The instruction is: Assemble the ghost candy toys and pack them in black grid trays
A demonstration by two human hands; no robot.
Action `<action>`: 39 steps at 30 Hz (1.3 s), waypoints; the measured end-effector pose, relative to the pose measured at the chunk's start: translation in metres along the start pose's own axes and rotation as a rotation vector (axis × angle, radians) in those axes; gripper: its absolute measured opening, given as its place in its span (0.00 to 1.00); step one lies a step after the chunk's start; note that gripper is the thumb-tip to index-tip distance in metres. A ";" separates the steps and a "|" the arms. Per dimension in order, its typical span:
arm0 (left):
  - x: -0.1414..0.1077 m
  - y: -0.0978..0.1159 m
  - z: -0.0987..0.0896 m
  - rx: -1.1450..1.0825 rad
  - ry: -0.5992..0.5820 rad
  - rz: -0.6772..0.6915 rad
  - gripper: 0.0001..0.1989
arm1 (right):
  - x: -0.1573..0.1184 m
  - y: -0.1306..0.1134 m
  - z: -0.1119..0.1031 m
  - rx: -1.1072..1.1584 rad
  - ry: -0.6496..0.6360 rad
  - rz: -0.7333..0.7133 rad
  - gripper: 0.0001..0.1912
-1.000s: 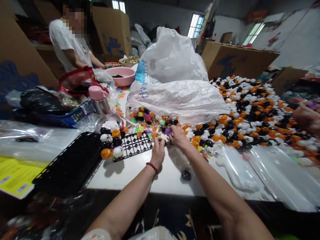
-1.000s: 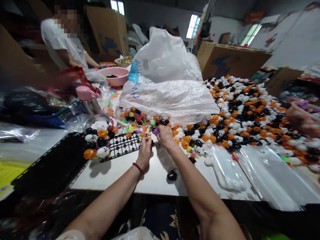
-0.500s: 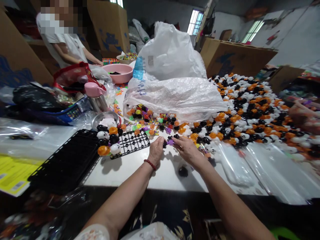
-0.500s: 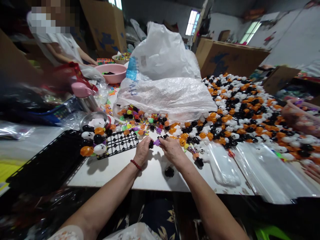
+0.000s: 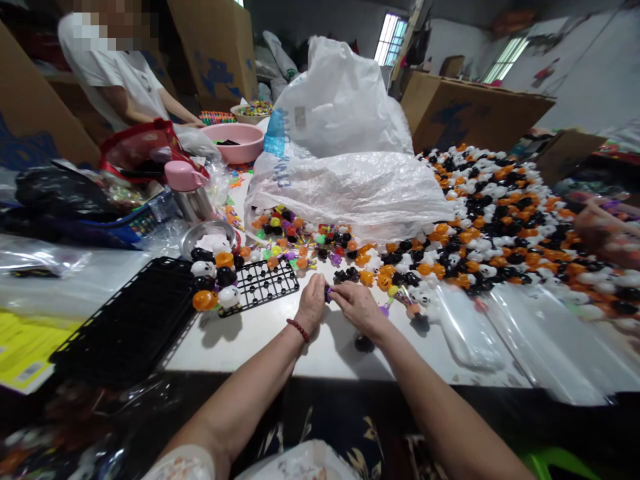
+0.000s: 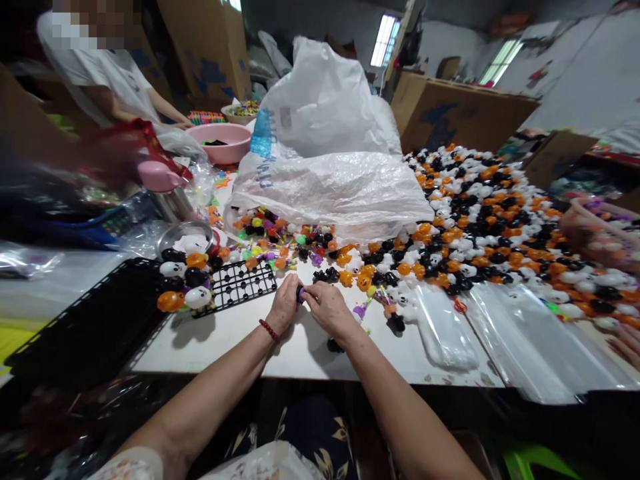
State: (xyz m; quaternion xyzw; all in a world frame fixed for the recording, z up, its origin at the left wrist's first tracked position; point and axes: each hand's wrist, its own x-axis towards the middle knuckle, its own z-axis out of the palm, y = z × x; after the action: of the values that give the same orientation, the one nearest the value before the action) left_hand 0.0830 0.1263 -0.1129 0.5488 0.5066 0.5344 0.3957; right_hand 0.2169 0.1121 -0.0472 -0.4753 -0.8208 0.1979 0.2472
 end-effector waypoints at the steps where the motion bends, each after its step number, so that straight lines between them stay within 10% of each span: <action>1: -0.001 0.000 0.000 0.005 0.002 0.005 0.18 | -0.001 -0.002 0.005 -0.012 0.016 0.010 0.10; 8: 0.002 0.005 -0.003 0.211 0.146 0.222 0.14 | -0.024 0.021 -0.023 0.064 0.180 0.109 0.14; 13: 0.021 -0.004 -0.012 0.503 0.430 0.216 0.24 | -0.034 0.051 -0.058 -0.448 0.386 0.249 0.14; 19: 0.025 -0.021 -0.010 0.395 0.303 0.055 0.31 | 0.038 0.027 -0.010 -0.426 0.059 -0.115 0.21; 25: 0.025 -0.025 -0.009 0.337 0.337 0.020 0.31 | 0.106 0.023 0.040 -0.550 -0.388 -0.147 0.10; 34: 0.025 -0.019 -0.010 0.366 0.349 0.098 0.21 | 0.085 0.023 0.050 -0.541 -0.233 0.064 0.14; 39: 0.023 -0.015 -0.012 0.345 0.358 0.178 0.16 | 0.084 0.036 0.022 -0.409 -0.053 0.273 0.23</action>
State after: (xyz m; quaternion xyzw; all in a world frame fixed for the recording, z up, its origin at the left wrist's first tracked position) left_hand 0.0678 0.1497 -0.1217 0.5473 0.6019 0.5614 0.1519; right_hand 0.1922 0.2011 -0.0669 -0.6166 -0.7782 0.0716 0.0952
